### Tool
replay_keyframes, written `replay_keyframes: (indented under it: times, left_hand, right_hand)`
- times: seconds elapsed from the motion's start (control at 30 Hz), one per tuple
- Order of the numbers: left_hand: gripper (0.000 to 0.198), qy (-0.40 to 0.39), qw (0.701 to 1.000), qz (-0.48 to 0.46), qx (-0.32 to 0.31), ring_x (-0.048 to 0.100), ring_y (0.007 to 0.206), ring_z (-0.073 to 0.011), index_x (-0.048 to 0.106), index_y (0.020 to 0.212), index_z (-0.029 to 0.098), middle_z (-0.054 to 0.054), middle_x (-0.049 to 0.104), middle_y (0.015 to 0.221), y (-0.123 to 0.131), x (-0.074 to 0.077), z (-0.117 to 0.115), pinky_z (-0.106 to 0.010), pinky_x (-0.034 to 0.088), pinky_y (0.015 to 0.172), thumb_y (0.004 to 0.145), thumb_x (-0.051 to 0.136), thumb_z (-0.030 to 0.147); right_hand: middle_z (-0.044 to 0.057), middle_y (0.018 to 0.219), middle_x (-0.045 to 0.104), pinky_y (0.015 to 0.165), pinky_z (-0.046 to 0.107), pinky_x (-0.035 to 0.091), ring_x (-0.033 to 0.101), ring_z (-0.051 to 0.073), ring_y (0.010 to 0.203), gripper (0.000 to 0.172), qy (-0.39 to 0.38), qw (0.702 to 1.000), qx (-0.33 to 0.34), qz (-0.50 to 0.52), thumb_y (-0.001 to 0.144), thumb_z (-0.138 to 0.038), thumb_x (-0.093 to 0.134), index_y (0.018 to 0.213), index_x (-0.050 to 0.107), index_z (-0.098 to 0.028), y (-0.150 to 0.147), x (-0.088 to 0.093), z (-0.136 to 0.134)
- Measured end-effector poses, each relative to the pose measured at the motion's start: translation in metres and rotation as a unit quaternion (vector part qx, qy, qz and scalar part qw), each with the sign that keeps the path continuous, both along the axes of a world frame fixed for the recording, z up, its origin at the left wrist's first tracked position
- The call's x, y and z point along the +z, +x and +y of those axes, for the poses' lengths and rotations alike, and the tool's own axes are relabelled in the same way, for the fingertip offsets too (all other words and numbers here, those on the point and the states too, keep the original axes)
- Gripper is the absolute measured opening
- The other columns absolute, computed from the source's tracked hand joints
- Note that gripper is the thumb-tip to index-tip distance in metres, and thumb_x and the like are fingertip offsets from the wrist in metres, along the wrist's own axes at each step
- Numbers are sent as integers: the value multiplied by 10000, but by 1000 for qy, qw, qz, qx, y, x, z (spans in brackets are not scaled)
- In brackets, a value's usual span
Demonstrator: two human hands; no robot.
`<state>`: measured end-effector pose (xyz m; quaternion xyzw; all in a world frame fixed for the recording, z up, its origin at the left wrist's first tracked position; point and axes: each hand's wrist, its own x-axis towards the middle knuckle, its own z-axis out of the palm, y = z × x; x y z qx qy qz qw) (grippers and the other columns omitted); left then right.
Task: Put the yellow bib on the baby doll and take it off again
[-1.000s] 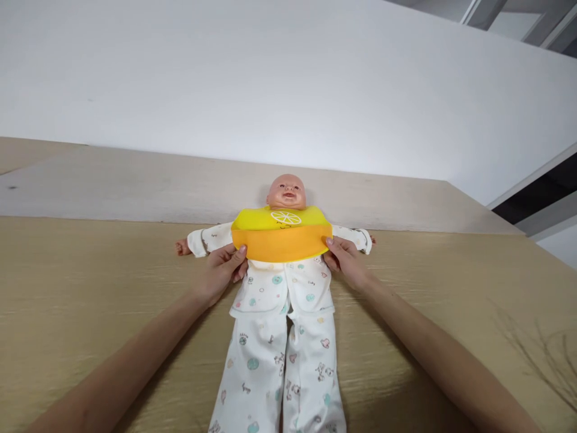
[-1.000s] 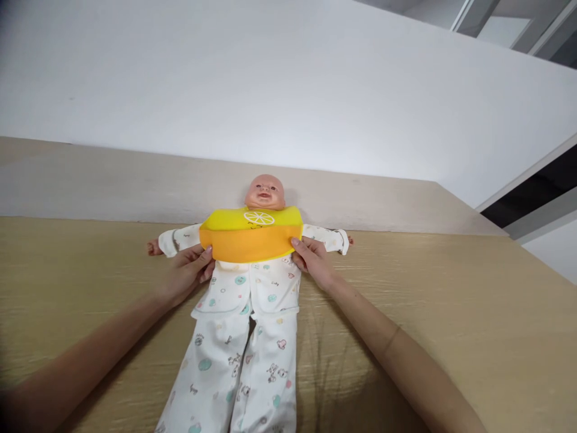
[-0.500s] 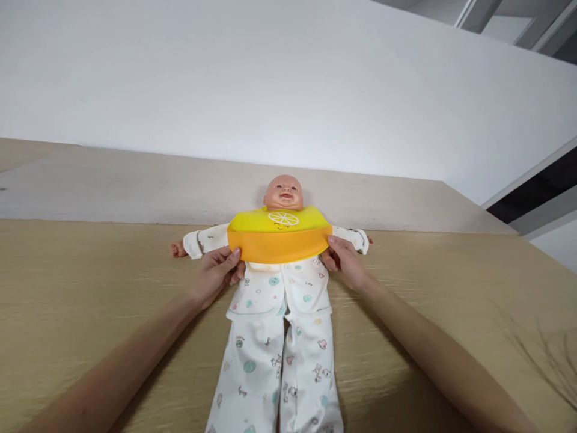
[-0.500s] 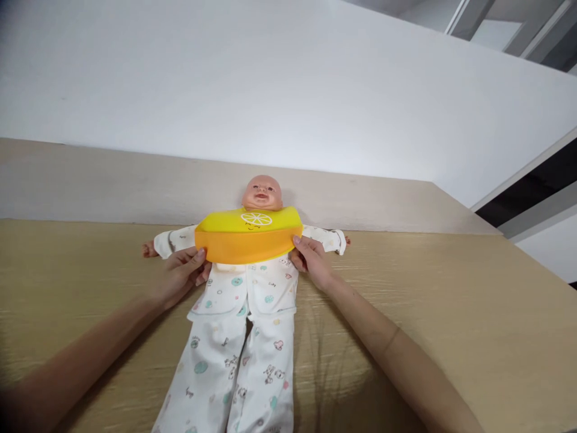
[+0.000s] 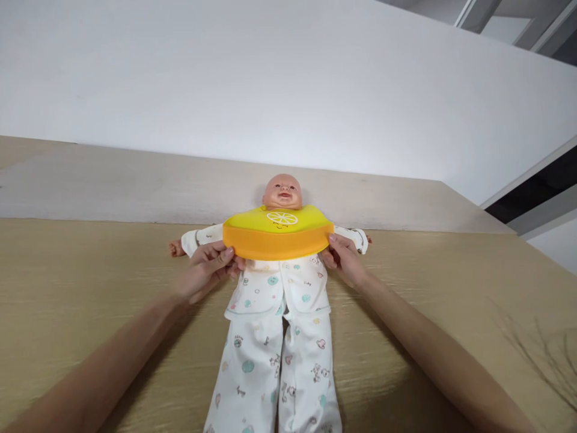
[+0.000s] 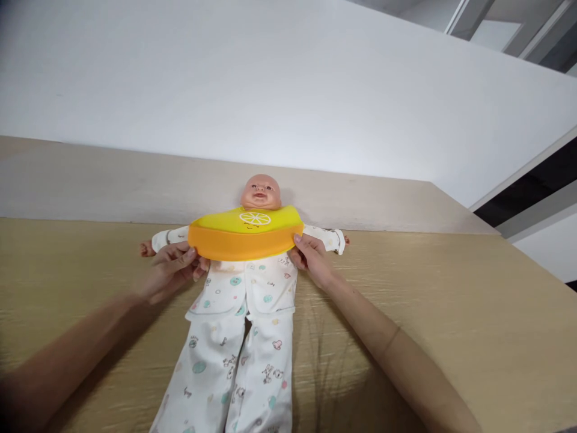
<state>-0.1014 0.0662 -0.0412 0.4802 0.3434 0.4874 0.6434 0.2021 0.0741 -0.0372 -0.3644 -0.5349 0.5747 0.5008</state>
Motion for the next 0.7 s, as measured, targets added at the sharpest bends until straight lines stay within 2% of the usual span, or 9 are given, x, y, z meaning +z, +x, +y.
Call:
replay_keyframes:
  times: [0.17, 0.43, 0.57, 0.7]
  left_hand:
    - [328, -10, 1000, -1, 28, 520, 494, -91, 708, 672, 126, -55, 657, 631, 4, -3, 1, -195, 425, 480, 699, 835, 428]
    - [405, -47, 996, 37, 71, 411, 437, -70, 629, 546, 138, -24, 567, 502, 12, 1, -1, -192, 301, 406, 633, 850, 465]
    - [422, -58, 993, 74, 74, 359, 405, -61, 575, 487, 148, -19, 528, 454, 11, 2, -3, -202, 236, 395, 689, 791, 450]
    - [395, -33, 989, 125, 77, 383, 408, -73, 582, 510, 159, -28, 555, 455, 9, -4, -1, -209, 241, 406, 762, 722, 430]
  right_hand:
    - [-52, 495, 358, 487, 240, 130, 244, 54, 458, 496, 8, 1000, 20, 2, 861, -593, 626, 680, 445, -168, 0, 0, -2]
    - [-73, 467, 315, 473, 234, 111, 206, 40, 440, 467, 7, 1000, 25, -14, 844, -552, 669, 687, 476, -157, -1, -5, -2]
    - [-82, 471, 294, 458, 225, 94, 196, 33, 435, 487, -20, 999, -7, -33, 777, -564, 724, 677, 473, -158, -4, -2, -2]
    - [-80, 457, 309, 444, 222, 98, 209, 32, 417, 509, -28, 998, -26, -57, 758, -587, 715, 652, 448, -167, -6, -1, -4]
